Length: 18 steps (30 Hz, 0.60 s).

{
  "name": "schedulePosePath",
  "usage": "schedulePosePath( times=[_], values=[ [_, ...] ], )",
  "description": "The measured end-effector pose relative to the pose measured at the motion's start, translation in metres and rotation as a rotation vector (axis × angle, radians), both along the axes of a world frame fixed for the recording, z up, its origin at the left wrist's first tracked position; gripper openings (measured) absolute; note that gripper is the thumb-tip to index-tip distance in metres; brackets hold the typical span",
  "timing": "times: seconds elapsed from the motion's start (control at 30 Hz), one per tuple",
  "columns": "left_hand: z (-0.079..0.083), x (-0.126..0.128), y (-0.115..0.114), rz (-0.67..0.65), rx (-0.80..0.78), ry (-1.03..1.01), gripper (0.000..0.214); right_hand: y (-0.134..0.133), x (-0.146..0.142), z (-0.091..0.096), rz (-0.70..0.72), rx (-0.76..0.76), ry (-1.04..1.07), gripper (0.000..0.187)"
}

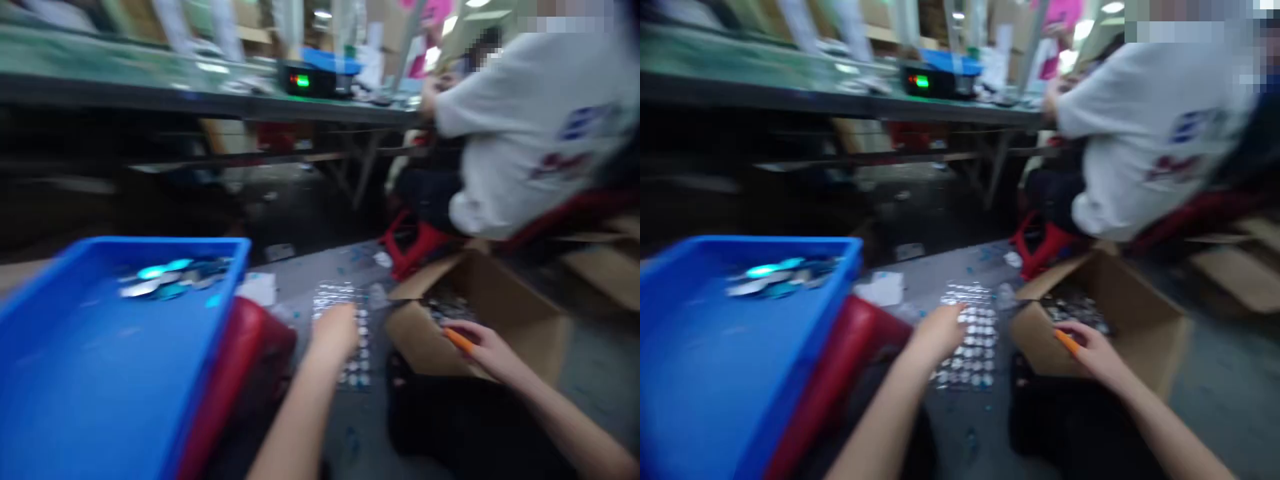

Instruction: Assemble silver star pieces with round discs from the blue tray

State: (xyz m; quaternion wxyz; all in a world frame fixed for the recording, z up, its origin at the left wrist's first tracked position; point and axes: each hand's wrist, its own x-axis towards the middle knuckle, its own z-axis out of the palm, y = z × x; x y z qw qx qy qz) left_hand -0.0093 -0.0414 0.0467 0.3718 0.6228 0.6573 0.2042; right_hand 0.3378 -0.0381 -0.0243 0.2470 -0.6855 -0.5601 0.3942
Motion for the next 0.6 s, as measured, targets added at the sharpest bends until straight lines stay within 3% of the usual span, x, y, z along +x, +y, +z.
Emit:
schedulePosePath(
  times=[0.1,0.2,0.3,0.43,0.53,0.6],
  values=[
    [-0.024,0.002,0.026,-0.115,-0.055,0.147,0.034,-0.032,0.028,0.029,-0.328,0.125,-0.016,0.044],
    [-0.023,0.016,0.029,-0.124,-0.010,0.155,0.035,-0.043,0.014,0.030,-0.452,0.230,0.021,0.044],
    [-0.002,0.031,0.014,-0.078,0.099,0.084,0.033,-0.033,-0.015,0.023,-0.314,0.184,0.148,0.049],
    [0.024,0.032,0.000,0.063,0.258,0.022,0.037,0.011,-0.050,0.001,-0.090,0.024,0.297,0.060],
    [0.055,0.001,-0.020,0.130,0.422,-0.068,0.047,0.030,-0.076,-0.011,-0.060,-0.103,0.397,0.052],
    [0.075,-0.041,-0.031,0.215,0.478,0.030,0.049,0.032,-0.087,-0.013,-0.052,-0.119,0.405,0.046]
  ],
)
